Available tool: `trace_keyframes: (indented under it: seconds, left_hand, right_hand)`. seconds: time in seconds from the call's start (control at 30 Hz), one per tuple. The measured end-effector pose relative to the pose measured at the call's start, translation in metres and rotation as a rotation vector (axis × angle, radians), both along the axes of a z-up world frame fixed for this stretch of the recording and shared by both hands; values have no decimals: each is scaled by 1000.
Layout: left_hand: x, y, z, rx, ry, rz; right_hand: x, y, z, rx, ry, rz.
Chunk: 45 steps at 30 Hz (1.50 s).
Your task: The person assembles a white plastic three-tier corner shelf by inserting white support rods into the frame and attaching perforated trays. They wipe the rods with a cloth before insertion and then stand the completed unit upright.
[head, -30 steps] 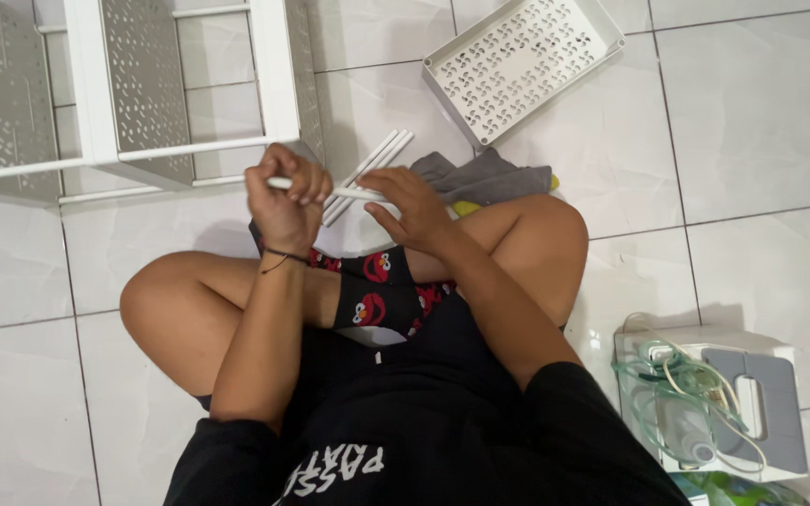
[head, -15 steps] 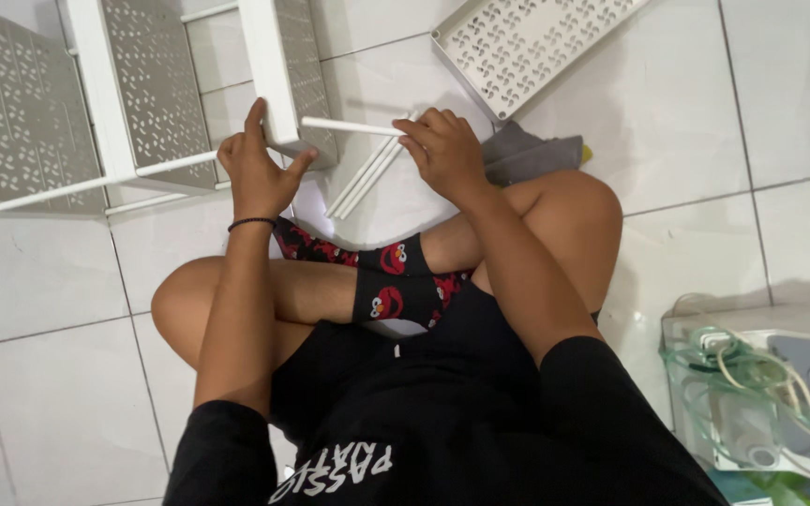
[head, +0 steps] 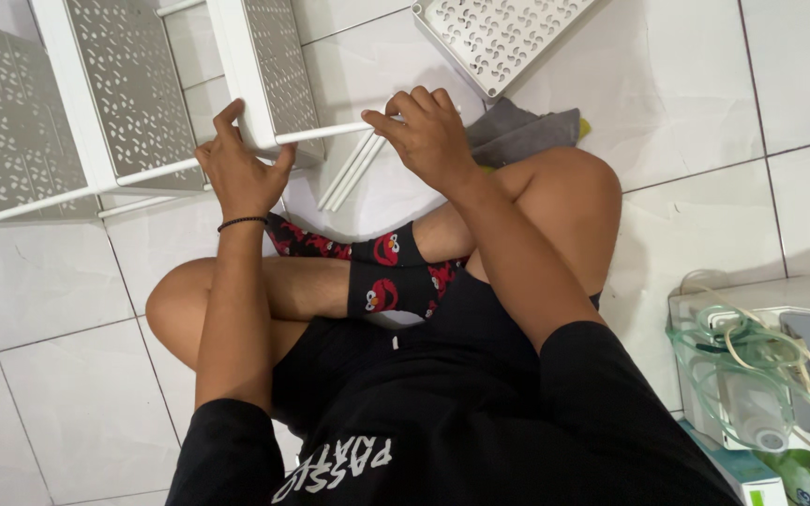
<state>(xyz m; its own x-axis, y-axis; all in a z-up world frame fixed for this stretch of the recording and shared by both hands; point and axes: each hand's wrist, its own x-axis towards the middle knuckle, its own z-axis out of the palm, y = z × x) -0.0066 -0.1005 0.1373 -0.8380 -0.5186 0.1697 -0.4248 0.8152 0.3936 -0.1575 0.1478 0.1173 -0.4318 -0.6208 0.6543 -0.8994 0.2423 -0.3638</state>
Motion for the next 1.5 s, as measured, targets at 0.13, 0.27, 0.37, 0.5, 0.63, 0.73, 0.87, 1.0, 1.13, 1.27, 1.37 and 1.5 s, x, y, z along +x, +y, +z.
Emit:
trace_keyframes:
  seconds: [0.13, 0.27, 0.37, 0.5, 0.63, 0.73, 0.87, 1.0, 1.13, 1.27, 1.37, 1.5]
  left_hand:
    - [7, -1, -6, -145, 80, -98]
    - [15, -6, -17, -261, 107, -165]
    - [17, -9, -21, -221, 75, -185]
    - [20, -12, -19, -205, 71, -212]
    - [23, -13, -22, -199, 75, -233]
    - [24, -15, -23, -168, 68, -208]
    - [19, -20, -20, -234, 150, -247]
    - [19, -22, -12, -101, 52, -188]
    - [17, -11, -12, -572, 120, 6]
    - [25, 6, -28, -563, 513, 110]
    - [30, 15, -52, -209, 269, -174]
    - [29, 19, -103, -69, -190, -303]
  right_hand:
    - [4, 3, 10, 54, 186, -25]
    - [10, 4, 17, 87, 263, -24]
    - [10, 2, 21, 125, 292, -14]
    - [11, -8, 24, 148, 227, 63]
    - [7, -19, 17, 220, 129, 133]
    - [3, -27, 14, 281, 17, 171]
    - [-3, -34, 21, 333, -132, 188]
    - [2, -35, 31, 180, -96, 190]
    - [-6, -5, 23, -95, -171, -4]
    - [-35, 57, -12, -136, -548, -369]
    - [-51, 81, -47, 170, -781, -476]
    - [-54, 57, -84, 271, -806, -337]
